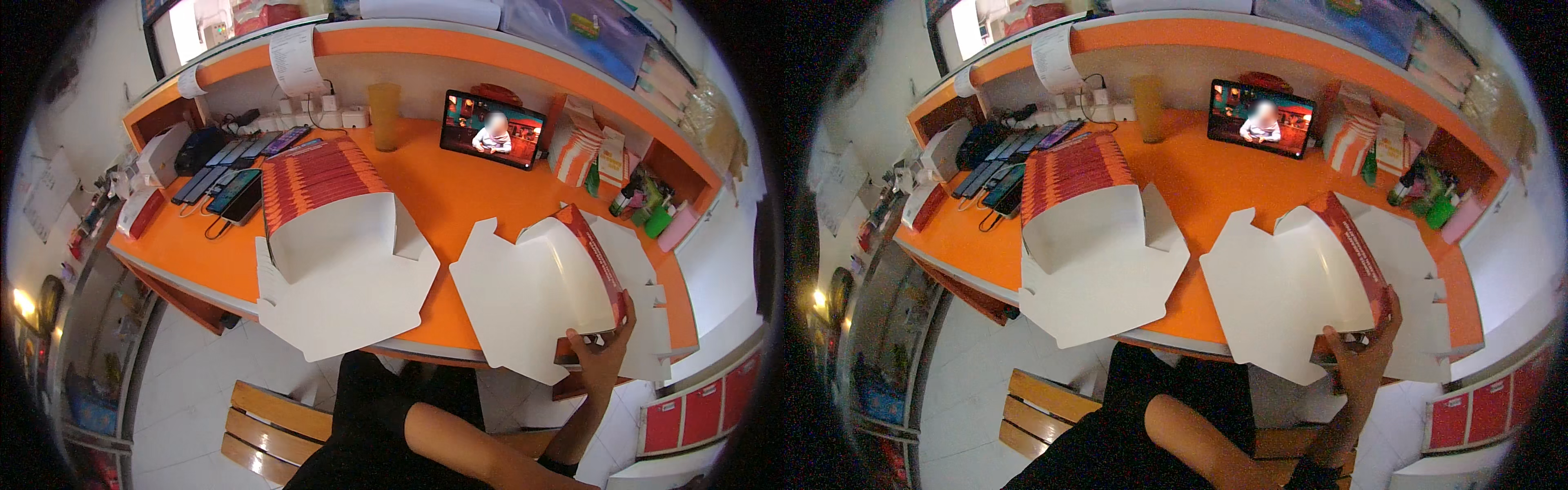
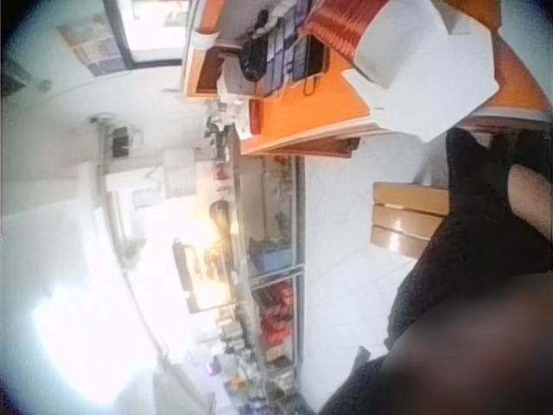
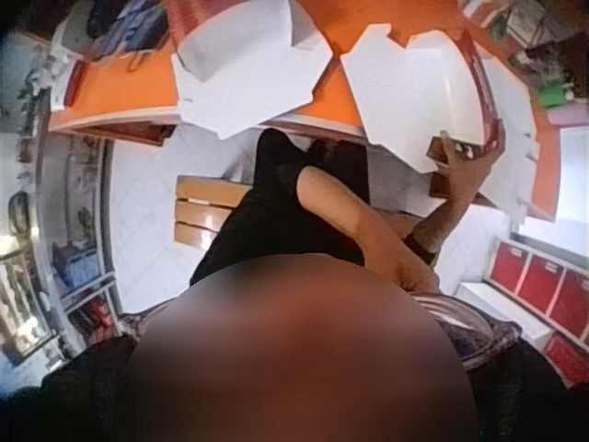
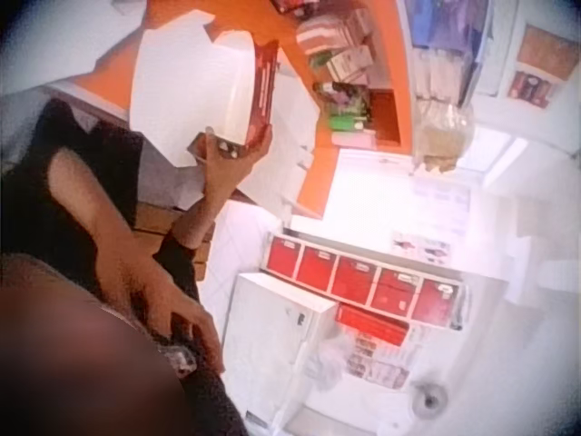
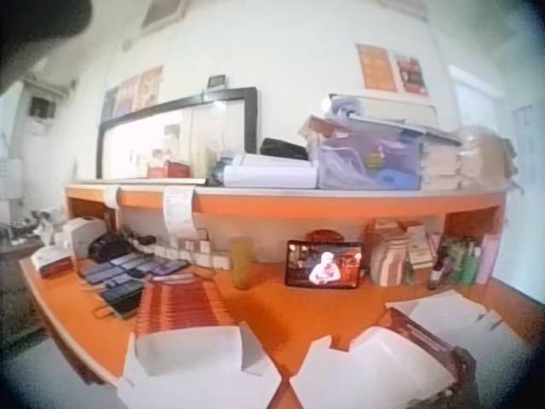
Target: The person repeatedly folds flat white cardboard sheets into small rectangular boxes. They pick up a sheet, fold the sides to form the box shape, and place the finished box into a stack of similar red and white boxes on the left side of the counter. The task is performed continuously throughout the clip.
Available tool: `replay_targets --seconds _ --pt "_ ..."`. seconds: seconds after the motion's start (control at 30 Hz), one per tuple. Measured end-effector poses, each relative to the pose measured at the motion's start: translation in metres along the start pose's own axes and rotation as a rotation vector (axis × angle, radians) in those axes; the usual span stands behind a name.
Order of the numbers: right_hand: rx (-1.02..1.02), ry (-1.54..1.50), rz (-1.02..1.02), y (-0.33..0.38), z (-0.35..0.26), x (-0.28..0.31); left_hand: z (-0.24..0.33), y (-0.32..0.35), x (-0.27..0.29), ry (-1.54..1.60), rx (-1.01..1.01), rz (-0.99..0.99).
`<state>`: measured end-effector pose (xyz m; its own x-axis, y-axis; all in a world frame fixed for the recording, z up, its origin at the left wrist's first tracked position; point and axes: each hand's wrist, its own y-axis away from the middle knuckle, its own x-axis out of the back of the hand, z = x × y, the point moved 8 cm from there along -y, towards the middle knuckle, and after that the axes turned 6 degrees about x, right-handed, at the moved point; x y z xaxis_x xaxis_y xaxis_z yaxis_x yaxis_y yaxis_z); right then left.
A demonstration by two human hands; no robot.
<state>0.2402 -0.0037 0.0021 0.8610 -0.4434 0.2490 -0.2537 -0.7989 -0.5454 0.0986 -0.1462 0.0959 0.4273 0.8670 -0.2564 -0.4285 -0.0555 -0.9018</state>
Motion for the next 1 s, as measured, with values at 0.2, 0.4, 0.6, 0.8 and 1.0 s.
replay_targets --seconds 0.2,0.4,0.6,0.8,1.0 --pt "0.179 -0.099 0.122 -0.012 -0.013 0.021 0.007 0.010 -0.002 -0.086 0.023 0.035" --pt "0.129 -0.187 -0.181 -0.030 -0.043 -0.008 0.021 0.024 -0.014 -0.209 0.053 0.060" --pt "0.380 0.130 -0.790 -0.039 -0.089 -0.125 0.049 0.039 -0.033 -0.500 0.239 0.050" --pt "0.236 -0.193 -1.069 -0.046 -0.121 -0.224 0.158 0.094 -0.070 -1.670 0.367 0.404" --pt "0.201 -0.135 -1.034 -0.041 -0.124 -0.270 0.322 0.169 -0.061 -2.614 0.555 1.291"
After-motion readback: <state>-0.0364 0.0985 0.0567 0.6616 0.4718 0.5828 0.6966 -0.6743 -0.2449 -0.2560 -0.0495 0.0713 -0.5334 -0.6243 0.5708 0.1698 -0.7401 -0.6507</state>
